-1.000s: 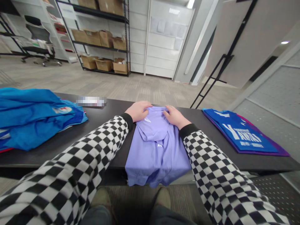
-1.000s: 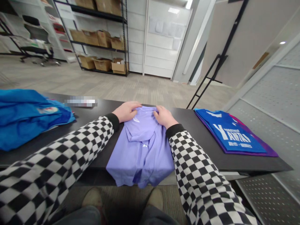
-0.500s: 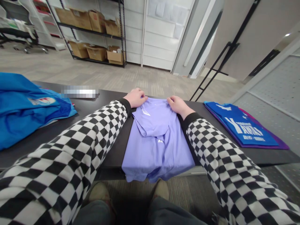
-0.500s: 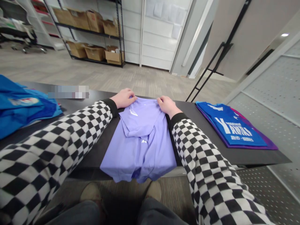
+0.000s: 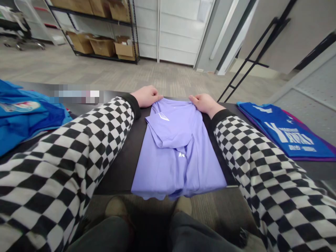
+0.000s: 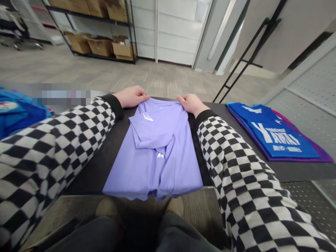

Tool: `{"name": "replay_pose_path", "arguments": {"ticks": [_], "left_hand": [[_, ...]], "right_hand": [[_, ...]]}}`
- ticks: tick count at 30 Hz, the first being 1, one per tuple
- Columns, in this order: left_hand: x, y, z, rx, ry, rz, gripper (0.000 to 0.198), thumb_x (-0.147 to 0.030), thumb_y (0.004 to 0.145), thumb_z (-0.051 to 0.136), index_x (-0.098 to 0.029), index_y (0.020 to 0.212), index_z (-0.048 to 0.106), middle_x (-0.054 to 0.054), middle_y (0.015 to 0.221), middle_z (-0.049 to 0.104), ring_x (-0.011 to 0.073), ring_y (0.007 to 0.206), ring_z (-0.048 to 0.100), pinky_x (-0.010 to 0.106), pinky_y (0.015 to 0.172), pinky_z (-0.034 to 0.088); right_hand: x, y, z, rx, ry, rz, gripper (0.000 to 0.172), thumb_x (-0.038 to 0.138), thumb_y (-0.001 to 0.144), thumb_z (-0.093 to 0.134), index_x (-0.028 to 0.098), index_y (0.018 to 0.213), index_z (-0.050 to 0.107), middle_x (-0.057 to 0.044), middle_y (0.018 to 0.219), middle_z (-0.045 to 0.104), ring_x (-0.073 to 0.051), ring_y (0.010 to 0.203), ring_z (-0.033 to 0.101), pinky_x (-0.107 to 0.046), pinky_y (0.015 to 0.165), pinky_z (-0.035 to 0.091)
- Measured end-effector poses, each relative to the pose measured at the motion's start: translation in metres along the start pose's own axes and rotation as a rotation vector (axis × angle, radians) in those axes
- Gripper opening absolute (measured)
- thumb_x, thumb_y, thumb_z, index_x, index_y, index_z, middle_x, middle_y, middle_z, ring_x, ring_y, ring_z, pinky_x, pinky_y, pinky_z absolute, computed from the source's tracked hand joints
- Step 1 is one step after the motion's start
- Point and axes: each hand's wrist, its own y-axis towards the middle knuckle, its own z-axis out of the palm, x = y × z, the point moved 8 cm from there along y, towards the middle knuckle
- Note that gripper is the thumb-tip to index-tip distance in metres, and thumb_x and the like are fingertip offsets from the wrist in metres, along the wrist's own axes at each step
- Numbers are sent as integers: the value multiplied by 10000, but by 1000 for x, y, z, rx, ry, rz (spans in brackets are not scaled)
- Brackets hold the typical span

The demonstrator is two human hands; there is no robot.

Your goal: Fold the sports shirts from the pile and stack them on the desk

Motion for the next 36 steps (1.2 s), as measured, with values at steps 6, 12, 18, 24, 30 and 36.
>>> {"name": "replay_pose_path", "arguments": {"ticks": [6, 12, 18, 24, 30, 36], "left_hand": [[8, -4, -3, 14, 31, -46, 494, -615, 1022, 547, -230, 929, 842, 132, 1108, 794, 323, 1114, 729, 418, 1056, 550], [1, -11, -4, 13, 22, -5, 521, -654, 993, 521, -241, 819, 788, 114, 1075, 793, 306, 1082, 734, 398, 1040, 566], [9, -13, -5, -6, 26, -29, 385, -553, 975, 588, -248, 855, 789, 104, 1109, 771, 287, 1128, 712, 388, 1112, 565], [13, -13, -5, 9, 48, -63, 351, -477, 1012, 578, -236, 919, 816, 113, 1216, 783, 297, 1213, 709, 376, 1154, 544], [13, -13, -2, 15, 108, -87, 413, -512, 1047, 543, -225, 948, 823, 135, 1215, 784, 316, 1220, 712, 395, 1166, 544], [14, -13, -1, 16, 164, -114, 485, -522, 1066, 467, -220, 1026, 845, 165, 1240, 795, 350, 1220, 734, 450, 1149, 563]], "right_hand": [[-5, -4, -4, -29, -7, 36, 665, 664, 1176, 479, 201, 761, 716, -95, 761, 685, -246, 752, 584, -360, 750, 416], [2, -12, -3, -20, 99, -4, 659, 672, 1177, 466, 189, 832, 754, -58, 769, 701, -226, 758, 607, -338, 751, 436], [-1, -9, 2, -2, -2, 27, 585, 610, 1158, 544, 169, 933, 855, -125, 904, 813, -271, 856, 696, -346, 840, 497], [-4, -7, 4, 0, -39, 71, 564, 572, 1170, 551, 153, 980, 877, -162, 933, 836, -294, 895, 736, -357, 867, 531], [-6, -6, 5, -20, -34, 61, 515, 515, 1170, 564, 156, 982, 883, -168, 995, 851, -303, 951, 755, -352, 868, 527], [-22, -3, 1, -57, -2, 149, 695, 634, 1214, 429, 143, 1014, 879, -205, 1075, 856, -321, 1069, 784, -338, 902, 535]]}}
